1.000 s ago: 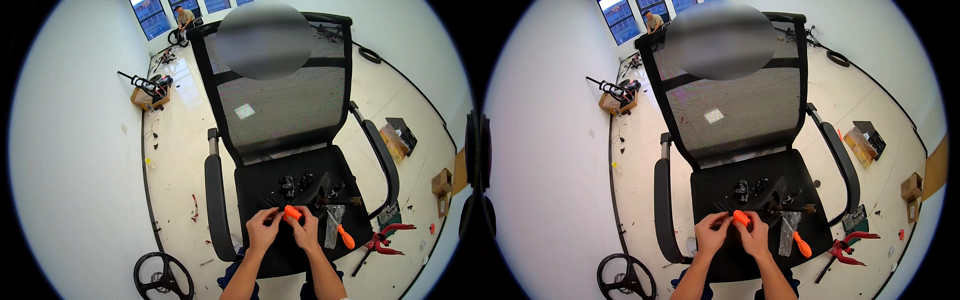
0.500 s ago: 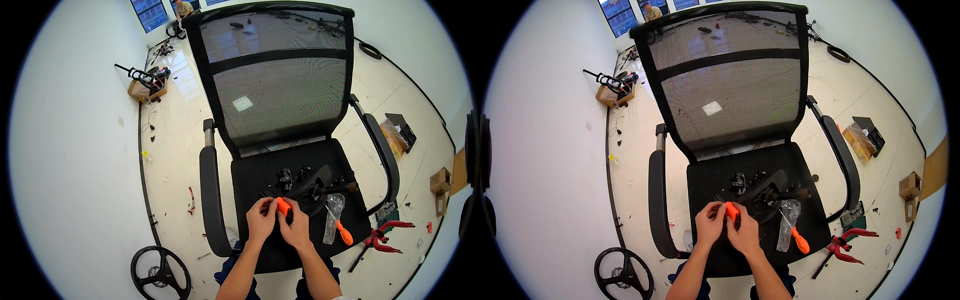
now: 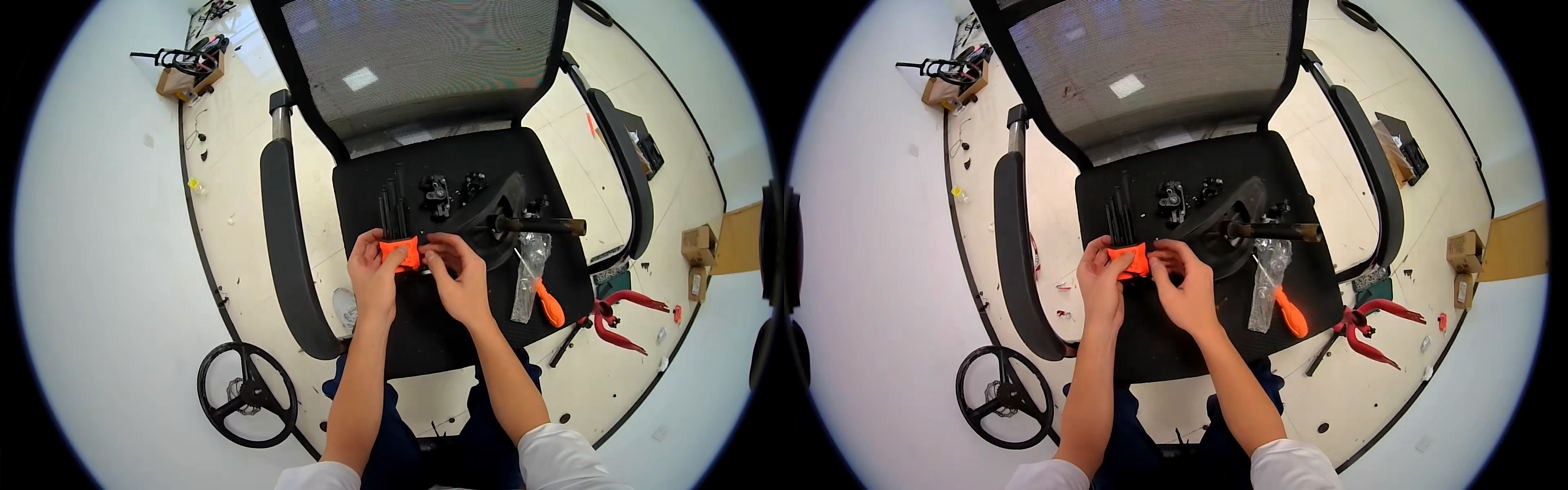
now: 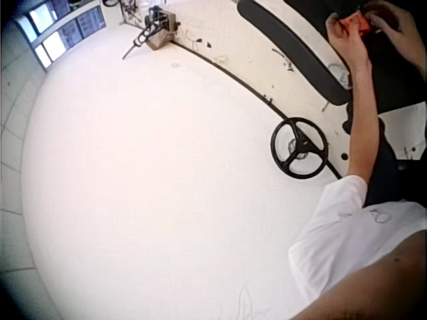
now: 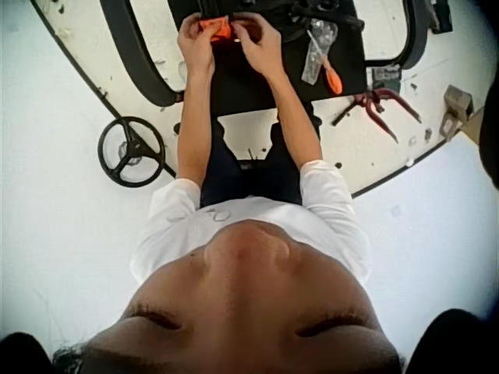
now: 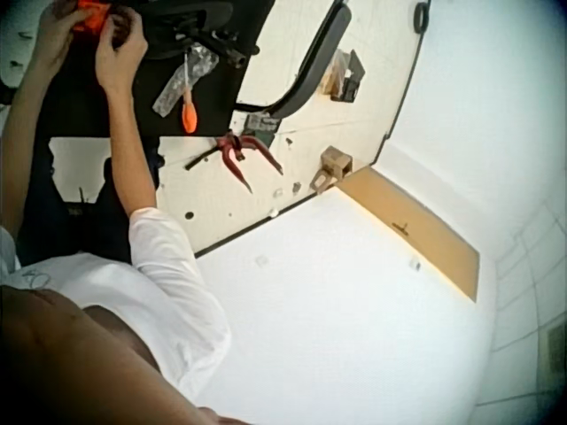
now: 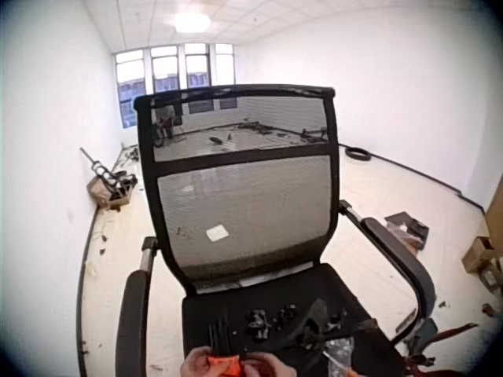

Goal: The person assembles a bicycle seat post and saddle. They insert a metal post into the saddle base, align components, and use an orange screwdriver to tighten a bolt. The person handles small hardware and plastic packaging during the process.

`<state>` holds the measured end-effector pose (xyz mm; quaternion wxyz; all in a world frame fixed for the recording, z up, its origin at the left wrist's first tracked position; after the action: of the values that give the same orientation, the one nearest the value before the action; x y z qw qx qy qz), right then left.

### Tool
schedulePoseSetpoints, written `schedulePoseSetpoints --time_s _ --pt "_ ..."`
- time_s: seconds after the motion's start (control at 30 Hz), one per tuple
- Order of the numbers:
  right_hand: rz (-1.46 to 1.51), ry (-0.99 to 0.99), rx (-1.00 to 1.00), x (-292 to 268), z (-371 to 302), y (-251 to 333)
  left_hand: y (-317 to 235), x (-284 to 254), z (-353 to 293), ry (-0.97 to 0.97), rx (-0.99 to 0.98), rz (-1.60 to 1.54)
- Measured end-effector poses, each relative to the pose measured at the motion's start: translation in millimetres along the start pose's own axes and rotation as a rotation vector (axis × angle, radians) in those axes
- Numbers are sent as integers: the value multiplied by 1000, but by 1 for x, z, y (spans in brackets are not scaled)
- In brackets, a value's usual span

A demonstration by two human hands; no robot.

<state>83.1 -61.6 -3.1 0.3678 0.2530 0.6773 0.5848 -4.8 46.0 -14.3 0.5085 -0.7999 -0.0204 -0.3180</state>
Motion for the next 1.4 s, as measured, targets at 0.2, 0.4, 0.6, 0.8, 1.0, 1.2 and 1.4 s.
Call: schedulePoseSetpoints --time_s 0.2,0.4,0.6,0.8,1.0,1.2,1.4 --pt "160 106 95 -9 10 -4 1 2 -9 190 -106 -35" --pt "45 164 70 -22 8 2 -7 18 -10 176 -239 -427" --pt "101 302 165 -20 3 5 -4 13 -4 59 -189 -388" --pt "56 447 233 -17 1 8 -8 15 -2 58 -144 -465" --pt "-32 447 110 -23 6 -5 8 9 1 -11 -328 -636" --pt "-269 59 -81 -17 2 9 10 10 8 -82 -188 -579" --pt "-100 207 -53 -4 -9 9 10 5 4 -20 -190 -583"
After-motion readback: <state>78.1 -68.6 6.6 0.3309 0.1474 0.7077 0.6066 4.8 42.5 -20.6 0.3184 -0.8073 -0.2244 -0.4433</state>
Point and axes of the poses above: each hand's wrist, its own z-axis towards the middle knuckle, its own x-axis out of the palm, y = z × x, the point moved 2 cm from there along z, towards the middle knuckle, and after that the axes turned 13 degrees about -z, right-handed, at the moved point
